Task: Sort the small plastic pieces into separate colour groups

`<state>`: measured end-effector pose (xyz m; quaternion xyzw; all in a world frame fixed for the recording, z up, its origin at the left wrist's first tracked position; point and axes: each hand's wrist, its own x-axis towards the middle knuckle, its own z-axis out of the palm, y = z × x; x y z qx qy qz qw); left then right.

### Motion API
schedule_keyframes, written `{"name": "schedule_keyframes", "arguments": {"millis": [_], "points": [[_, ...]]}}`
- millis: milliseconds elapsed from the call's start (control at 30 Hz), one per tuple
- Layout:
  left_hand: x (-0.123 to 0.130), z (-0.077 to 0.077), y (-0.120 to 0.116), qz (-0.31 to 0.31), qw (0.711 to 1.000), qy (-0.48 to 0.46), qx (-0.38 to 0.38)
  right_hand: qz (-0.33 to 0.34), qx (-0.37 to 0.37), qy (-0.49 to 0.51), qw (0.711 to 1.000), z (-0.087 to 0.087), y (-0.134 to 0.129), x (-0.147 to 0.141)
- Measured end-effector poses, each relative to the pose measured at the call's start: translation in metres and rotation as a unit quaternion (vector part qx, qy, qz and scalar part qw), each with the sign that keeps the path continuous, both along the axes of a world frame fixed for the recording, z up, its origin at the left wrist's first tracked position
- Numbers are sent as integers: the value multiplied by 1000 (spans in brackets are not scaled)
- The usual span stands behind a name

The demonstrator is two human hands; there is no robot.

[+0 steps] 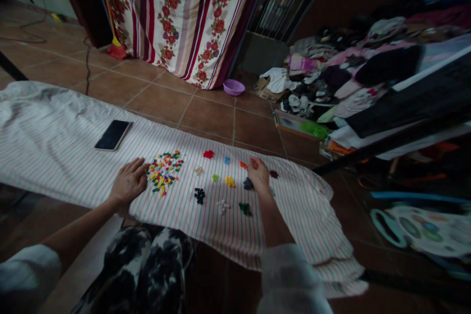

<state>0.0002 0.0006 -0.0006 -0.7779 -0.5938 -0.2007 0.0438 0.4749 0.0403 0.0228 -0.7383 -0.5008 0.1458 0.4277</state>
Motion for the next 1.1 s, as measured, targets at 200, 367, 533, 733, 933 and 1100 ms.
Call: {"name": "schedule_keyframes", "arguments": {"millis": [200, 367, 533, 733, 933, 1100], "points": [[1, 0, 0, -2, 1000, -16, 3, 201, -17, 31, 979, 5, 11, -111], [2, 1, 0, -1, 1000, -23, 3, 299, -30, -54, 952, 1, 19, -176], [1, -2, 1, -2, 1000, -16, 5, 323, -92, -162, 928, 4, 24, -209], [0, -4, 2, -3, 1000, -10, 15, 321, -172, -254, 896, 10, 26, -230], [1, -3, 2, -4, 1000, -14, 16, 306, -178, -278, 893, 5, 29, -235], [1, -2, 2, -4, 1000, -16, 17, 298, -138, -244, 913, 3, 27, -231]]}}
